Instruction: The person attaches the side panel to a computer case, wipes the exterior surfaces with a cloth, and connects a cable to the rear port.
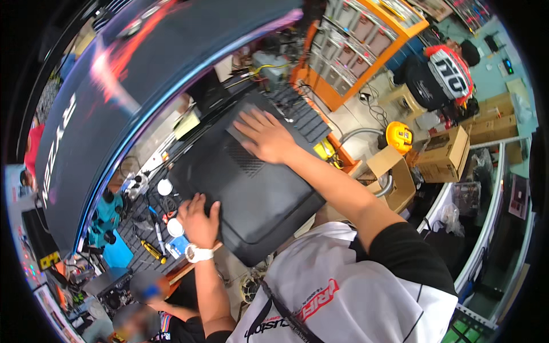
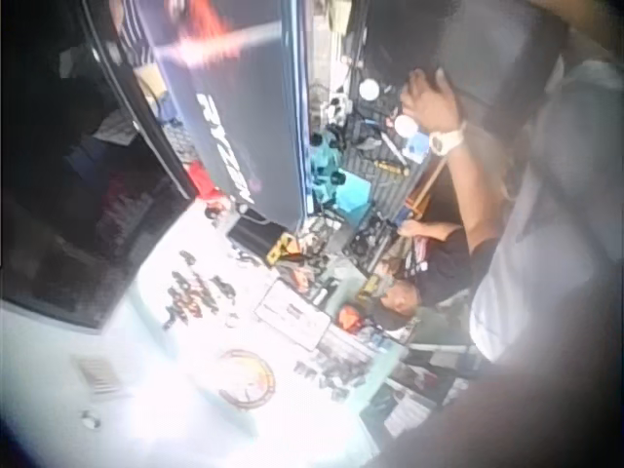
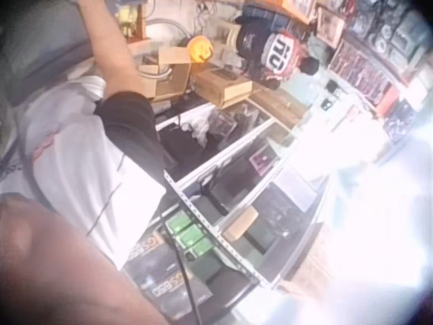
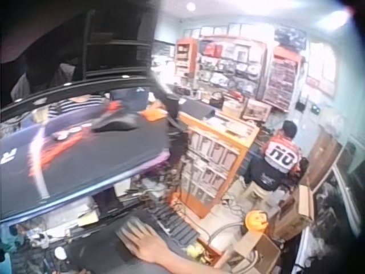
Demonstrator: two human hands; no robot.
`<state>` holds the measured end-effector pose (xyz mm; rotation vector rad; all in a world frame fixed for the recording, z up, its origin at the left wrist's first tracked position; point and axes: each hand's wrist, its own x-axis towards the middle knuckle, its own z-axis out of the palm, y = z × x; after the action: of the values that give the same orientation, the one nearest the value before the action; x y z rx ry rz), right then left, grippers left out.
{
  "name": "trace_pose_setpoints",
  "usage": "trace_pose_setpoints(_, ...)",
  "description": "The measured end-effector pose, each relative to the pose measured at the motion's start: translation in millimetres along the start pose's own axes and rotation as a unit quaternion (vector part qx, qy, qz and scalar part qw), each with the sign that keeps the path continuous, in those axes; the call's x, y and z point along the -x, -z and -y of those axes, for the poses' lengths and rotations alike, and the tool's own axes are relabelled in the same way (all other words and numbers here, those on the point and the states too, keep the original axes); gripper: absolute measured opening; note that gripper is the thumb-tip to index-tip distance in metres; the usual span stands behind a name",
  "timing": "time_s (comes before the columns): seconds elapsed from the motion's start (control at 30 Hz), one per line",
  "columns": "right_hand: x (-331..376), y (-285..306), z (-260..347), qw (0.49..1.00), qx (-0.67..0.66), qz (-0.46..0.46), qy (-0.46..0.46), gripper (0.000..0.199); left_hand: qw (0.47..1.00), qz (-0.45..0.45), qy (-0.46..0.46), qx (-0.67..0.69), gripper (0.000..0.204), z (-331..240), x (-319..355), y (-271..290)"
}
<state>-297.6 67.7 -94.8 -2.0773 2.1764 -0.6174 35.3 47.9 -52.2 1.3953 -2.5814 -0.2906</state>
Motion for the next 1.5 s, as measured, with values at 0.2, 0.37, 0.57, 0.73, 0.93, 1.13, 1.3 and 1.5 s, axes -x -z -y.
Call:
trace_pose_setpoints(0.2,-2,7,-15,0.999,-0.027,-0.011,-0.044,0.067,0.993,0.06,0.073,-0.068,0.061,-29,-13,4)
trace_pose_setpoints(0.37,160,93,-54,0.979,-0.139,0.146,0.018,0.071,0.974,0.108,0.149,-0.131,0.07,-60,-22,9)
trace_pose_setpoints(0.57,57,48,-105,0.985,-0.154,-0.04,0.06,0.066,0.978,0.056,0.172,-0.104,0.069,-25,-10,-11)
trace_pose_setpoints(0.73,28,-11,-117,0.94,-0.338,0.002,0.051,0.066,0.849,-0.013,0.49,0.195,0.089,-17,108,-53)
trace_pose_setpoints(0.93,101,18,-115,0.912,-0.408,0.009,0.037,0.069,0.688,-0.105,0.587,0.414,0.062,-72,156,-62)
trace_pose_setpoints(1.13,146,41,-99,0.921,-0.376,0.097,0.036,0.063,0.674,-0.105,0.623,0.383,0.077,-84,190,-65)
trace_pose_setpoints(1.3,156,37,-84,0.945,-0.319,0.076,0.018,0.06,0.664,-0.03,0.66,0.35,0.122,-55,200,-56)
trace_pose_setpoints(1.5,136,44,-75,0.966,-0.244,0.084,0.024,0.057,0.938,-0.137,0.307,0.087,0.035,-17,78,-14)
